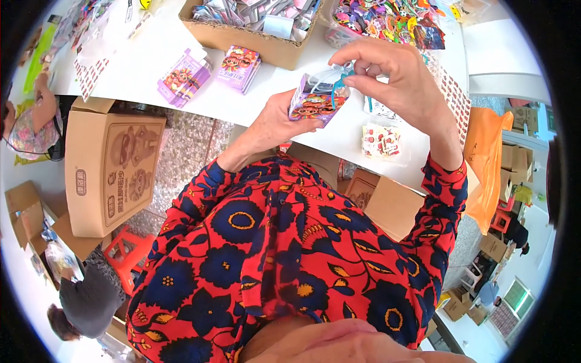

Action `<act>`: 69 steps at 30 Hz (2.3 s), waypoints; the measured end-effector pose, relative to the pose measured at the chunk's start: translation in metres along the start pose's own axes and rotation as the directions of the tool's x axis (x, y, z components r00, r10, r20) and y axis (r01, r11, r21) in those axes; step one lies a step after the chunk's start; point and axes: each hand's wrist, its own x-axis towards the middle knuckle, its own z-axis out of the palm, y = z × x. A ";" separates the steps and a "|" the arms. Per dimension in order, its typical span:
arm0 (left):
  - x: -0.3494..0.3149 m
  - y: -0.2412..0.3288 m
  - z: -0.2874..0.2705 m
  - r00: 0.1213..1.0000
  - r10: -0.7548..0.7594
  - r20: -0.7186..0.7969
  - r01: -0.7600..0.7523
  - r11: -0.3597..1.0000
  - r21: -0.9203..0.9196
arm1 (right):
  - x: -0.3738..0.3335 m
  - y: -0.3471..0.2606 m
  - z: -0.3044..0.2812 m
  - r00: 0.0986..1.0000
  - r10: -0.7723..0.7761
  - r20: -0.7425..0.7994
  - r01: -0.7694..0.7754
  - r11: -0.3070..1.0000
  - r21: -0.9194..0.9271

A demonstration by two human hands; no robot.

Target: Packing small toy or product boxes into larger shipping cartons.

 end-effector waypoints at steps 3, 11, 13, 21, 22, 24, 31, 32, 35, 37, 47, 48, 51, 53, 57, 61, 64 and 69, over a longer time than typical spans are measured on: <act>0.000 0.000 -0.001 1.000 -0.017 0.010 0.017 1.000 0.014 | 0.001 -0.003 0.004 0.992 -0.087 -0.092 0.074 0.988 -0.134; 0.000 0.004 0.001 0.998 0.004 -0.061 -0.003 1.000 0.003 | -0.001 -0.005 0.014 0.955 -0.265 -0.135 0.211 0.923 -0.322; -0.001 0.003 0.001 0.998 0.016 -0.068 -0.014 1.000 0.028 | -0.001 -0.008 0.014 0.932 -0.337 -0.133 0.258 0.876 -0.407; -0.001 0.002 0.001 0.998 0.012 -0.066 -0.009 0.999 0.039 | -0.007 -0.008 0.014 0.969 -0.247 -0.031 0.214 0.892 -0.399; -0.001 0.005 0.002 0.998 0.015 -0.067 -0.014 1.000 0.023 | -0.008 -0.005 0.015 0.969 -0.245 -0.032 0.212 0.892 -0.399; -0.001 0.005 0.003 0.998 0.018 -0.066 -0.018 1.000 0.007 | -0.008 0.002 0.017 0.966 -0.257 0.013 0.246 0.908 -0.339; -0.001 -0.004 -0.001 0.996 0.032 -0.087 -0.031 0.999 0.014 | -0.007 -0.007 0.002 0.987 -0.155 -0.037 0.144 0.970 -0.195; -0.001 -0.005 -0.001 0.995 0.031 -0.091 -0.030 1.000 0.008 | -0.008 -0.008 0.002 0.980 -0.161 -0.117 0.130 0.963 -0.237; -0.002 0.000 0.001 0.996 0.036 -0.082 -0.032 0.998 0.049 | -0.006 -0.008 0.009 0.926 -0.292 -0.237 0.201 0.916 -0.346; -0.002 0.001 0.002 0.996 0.043 -0.072 -0.041 0.999 0.036 | -0.005 -0.008 0.016 0.872 -0.411 -0.267 0.279 0.865 -0.417; -0.005 0.008 0.003 0.999 0.034 0.003 -0.034 0.998 -0.043 | 0.002 0.003 0.034 0.649 -0.746 -0.148 0.485 0.556 -0.675; -0.005 0.008 0.003 0.999 0.034 0.001 -0.034 0.998 -0.044 | 0.002 0.004 0.035 0.650 -0.745 -0.153 0.479 0.557 -0.679; -0.006 0.010 0.004 0.999 0.043 -0.005 -0.043 0.995 -0.086 | 0.001 0.006 0.040 0.650 -0.742 -0.166 0.467 0.562 -0.683; -0.006 0.011 0.002 0.999 0.038 0.021 -0.035 0.991 -0.128 | -0.001 0.009 0.045 0.647 -0.742 -0.174 0.465 0.566 -0.681; -0.007 0.015 0.001 1.000 -0.010 -0.001 0.009 0.989 -0.145 | -0.005 0.013 0.052 0.735 -0.631 -0.250 0.442 0.724 -0.529; -0.008 0.014 0.000 0.999 0.009 -0.051 -0.013 0.997 -0.081 | -0.008 0.012 0.043 0.770 -0.535 -0.347 0.335 0.802 -0.495; -0.006 0.011 0.002 0.994 0.078 -0.081 -0.080 0.997 -0.010 | -0.021 0.008 0.039 0.857 -0.364 -0.363 0.195 0.884 -0.425; -0.002 0.002 0.004 0.981 0.182 -0.072 -0.169 0.974 0.151 | -0.038 0.002 0.049 0.982 -0.026 -0.186 0.003 0.993 -0.122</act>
